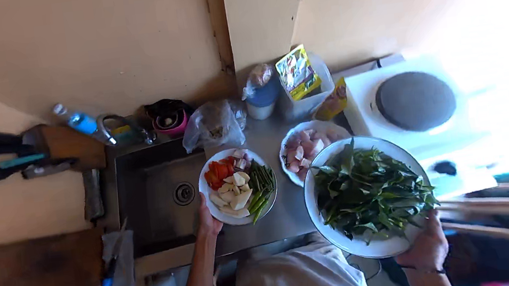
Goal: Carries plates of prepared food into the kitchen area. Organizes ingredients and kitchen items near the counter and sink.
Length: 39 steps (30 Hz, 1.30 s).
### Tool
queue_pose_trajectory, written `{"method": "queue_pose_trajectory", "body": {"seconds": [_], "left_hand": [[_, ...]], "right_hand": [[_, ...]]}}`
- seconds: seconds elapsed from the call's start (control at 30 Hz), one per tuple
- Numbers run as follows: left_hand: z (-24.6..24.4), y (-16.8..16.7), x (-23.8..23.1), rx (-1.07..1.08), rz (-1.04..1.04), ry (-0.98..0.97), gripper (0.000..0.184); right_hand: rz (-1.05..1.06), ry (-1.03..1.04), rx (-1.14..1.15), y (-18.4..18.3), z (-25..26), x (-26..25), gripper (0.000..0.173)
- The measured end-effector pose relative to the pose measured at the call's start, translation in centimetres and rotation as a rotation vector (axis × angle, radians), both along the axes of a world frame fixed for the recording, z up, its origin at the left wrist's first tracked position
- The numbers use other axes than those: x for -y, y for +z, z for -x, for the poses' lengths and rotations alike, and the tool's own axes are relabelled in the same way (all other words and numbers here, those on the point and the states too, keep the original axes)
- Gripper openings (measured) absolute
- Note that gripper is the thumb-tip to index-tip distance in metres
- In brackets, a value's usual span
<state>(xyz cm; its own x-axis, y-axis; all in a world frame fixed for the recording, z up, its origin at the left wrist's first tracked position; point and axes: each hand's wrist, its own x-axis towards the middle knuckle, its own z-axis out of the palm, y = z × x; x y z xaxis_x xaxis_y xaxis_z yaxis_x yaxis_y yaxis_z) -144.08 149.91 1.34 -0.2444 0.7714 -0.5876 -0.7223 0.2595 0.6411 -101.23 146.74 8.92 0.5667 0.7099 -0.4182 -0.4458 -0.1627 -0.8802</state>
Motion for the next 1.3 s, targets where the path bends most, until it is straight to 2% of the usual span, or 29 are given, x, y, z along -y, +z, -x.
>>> {"method": "queue_pose_trajectory", "body": {"seconds": [0.1, 0.17, 0.33, 0.4, 0.63, 0.83, 1.03, 1.17, 1.3], "left_hand": [[2.9, 0.2, -2.0, -0.006, 0.099, -0.138, 0.064], [4.0, 0.1, -3.3, -0.088, 0.156, -0.194, 0.061], [5.6, -1.8, -5.7, -0.513, 0.114, -0.175, 0.045], [5.4, -2.4, -6.4, -0.621, 0.109, -0.144, 0.041], [5.8, -3.7, -7.8, -0.477, 0.123, -0.121, 0.043], [5.0, -3.5, -9.1, -0.485, 0.116, -0.107, 0.046], [4.6, -3.2, -9.3, -0.516, 0.132, -0.087, 0.048], [4.7, -3.2, -9.7, -0.504, 0.113, -0.113, 0.047], [5.0, -3.2, -10.7, -0.471, 0.083, -0.145, 0.046]], "right_hand": [[0.087, -0.123, 0.018, -0.8, 4.3, 4.6, 0.041], [0.115, -0.170, 0.006, -1.2, 6.7, 7.4, 0.040], [0.225, -0.183, 0.057, -4.3, 10.7, 11.8, 0.045], [0.270, -0.182, 0.069, -6.2, 11.7, 12.7, 0.046], [0.277, -0.146, 0.014, -9.8, 14.4, 11.9, 0.046], [0.229, -0.129, -0.008, -11.9, 15.3, 10.8, 0.047], [0.298, -0.115, 0.087, -11.5, 16.1, 8.9, 0.046], [0.225, -0.060, 0.258, -11.6, 14.9, 7.8, 0.035], [0.173, 0.011, 0.288, -12.3, 13.9, 7.4, 0.034]]}}
